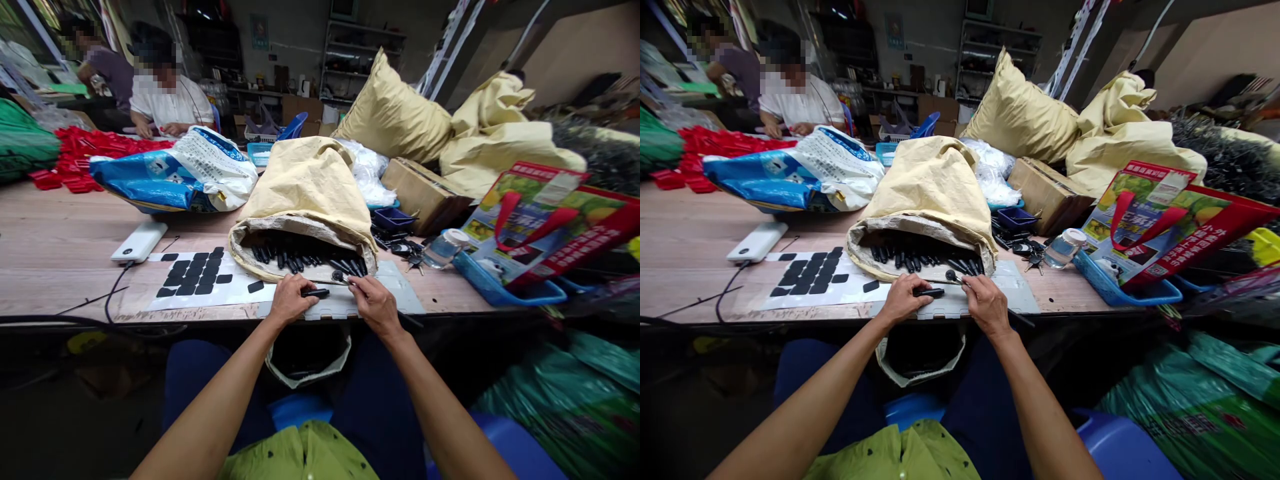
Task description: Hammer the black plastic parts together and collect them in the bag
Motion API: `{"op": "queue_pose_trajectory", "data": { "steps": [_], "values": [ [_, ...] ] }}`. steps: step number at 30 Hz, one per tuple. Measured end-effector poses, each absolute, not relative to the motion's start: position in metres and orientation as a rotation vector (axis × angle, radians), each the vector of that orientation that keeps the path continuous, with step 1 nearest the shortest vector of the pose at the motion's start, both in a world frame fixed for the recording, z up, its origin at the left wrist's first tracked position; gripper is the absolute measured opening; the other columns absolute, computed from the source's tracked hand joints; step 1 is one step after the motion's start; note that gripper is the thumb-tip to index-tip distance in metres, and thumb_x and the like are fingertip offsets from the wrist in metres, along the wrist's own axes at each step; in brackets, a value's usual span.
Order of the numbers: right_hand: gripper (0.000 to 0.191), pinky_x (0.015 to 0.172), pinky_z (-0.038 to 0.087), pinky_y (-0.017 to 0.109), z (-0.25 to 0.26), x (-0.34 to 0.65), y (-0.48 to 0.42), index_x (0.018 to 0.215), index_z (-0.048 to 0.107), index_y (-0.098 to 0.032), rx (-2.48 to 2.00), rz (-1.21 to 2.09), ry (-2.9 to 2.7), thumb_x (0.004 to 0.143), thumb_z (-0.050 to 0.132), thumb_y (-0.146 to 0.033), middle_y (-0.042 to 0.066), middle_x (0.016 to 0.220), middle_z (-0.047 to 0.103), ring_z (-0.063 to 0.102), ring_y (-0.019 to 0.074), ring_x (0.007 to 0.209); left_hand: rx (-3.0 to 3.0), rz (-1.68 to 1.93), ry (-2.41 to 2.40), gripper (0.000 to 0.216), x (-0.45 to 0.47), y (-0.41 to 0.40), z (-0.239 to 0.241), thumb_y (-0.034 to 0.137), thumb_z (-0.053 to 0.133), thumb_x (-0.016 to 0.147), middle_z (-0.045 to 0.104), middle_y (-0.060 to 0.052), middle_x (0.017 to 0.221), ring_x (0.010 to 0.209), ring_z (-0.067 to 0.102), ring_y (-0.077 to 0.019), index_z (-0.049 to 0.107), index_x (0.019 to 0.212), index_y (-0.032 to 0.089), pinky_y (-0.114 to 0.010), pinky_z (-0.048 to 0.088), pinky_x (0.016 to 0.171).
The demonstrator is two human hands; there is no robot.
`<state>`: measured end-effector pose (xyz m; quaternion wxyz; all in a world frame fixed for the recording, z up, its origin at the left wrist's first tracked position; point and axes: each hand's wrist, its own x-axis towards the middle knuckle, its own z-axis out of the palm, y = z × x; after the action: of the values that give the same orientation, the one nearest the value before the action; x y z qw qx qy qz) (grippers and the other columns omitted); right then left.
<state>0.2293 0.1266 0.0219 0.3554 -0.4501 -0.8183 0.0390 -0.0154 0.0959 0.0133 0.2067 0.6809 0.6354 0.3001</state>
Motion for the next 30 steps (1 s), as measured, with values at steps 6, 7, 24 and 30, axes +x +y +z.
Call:
{"op": "queue_pose_trajectory", "data": {
  "steps": [6,7,24,30],
  "values": [
    [0.023,0.079,0.049,0.032,0.013,0.253,0.159,0.107,0.076,-0.026,-1.105,-0.019,-2.230,0.098,0.055,-0.030,0.004,0.089,0.070,0.063,0.0203,0.087,1.908,0.832,1.762,0.021,-0.016,0.095,0.014,0.031,0.078,0.075,0.071,-0.003,0.094,0.097,0.058,-0.0258,0.076,0.096,0.027,-0.040,0.043,0.090],
    [0.023,0.079,0.048,0.033,0.012,0.253,0.159,0.107,0.076,-0.026,-1.112,-0.055,-2.224,0.098,0.055,-0.030,0.004,0.089,0.070,0.062,0.0207,0.087,1.908,0.840,1.756,0.021,-0.017,0.095,0.014,0.030,0.078,0.075,0.071,-0.003,0.094,0.097,0.058,-0.0257,0.076,0.095,0.027,-0.041,0.043,0.091],
    [0.020,0.082,0.046,0.033,0.003,0.246,0.141,0.109,0.072,-0.023,-1.197,-0.126,-2.219,0.093,0.061,-0.032,0.005,0.097,0.068,0.059,0.0222,0.093,1.869,0.956,1.658,0.022,-0.021,0.094,0.012,0.013,0.072,0.069,0.071,0.000,0.097,0.098,0.057,-0.0240,0.068,0.088,0.023,-0.039,0.040,0.091],
    [0.014,0.078,0.045,0.032,0.000,0.240,0.140,0.094,0.076,-0.025,-1.228,-0.069,-2.136,0.094,0.064,-0.031,0.003,0.085,0.066,0.058,0.0194,0.083,1.858,0.973,1.665,0.022,-0.020,0.093,0.012,0.013,0.074,0.068,0.072,0.000,0.097,0.098,0.057,-0.0239,0.068,0.088,0.023,-0.038,0.041,0.090]
  ]
}}
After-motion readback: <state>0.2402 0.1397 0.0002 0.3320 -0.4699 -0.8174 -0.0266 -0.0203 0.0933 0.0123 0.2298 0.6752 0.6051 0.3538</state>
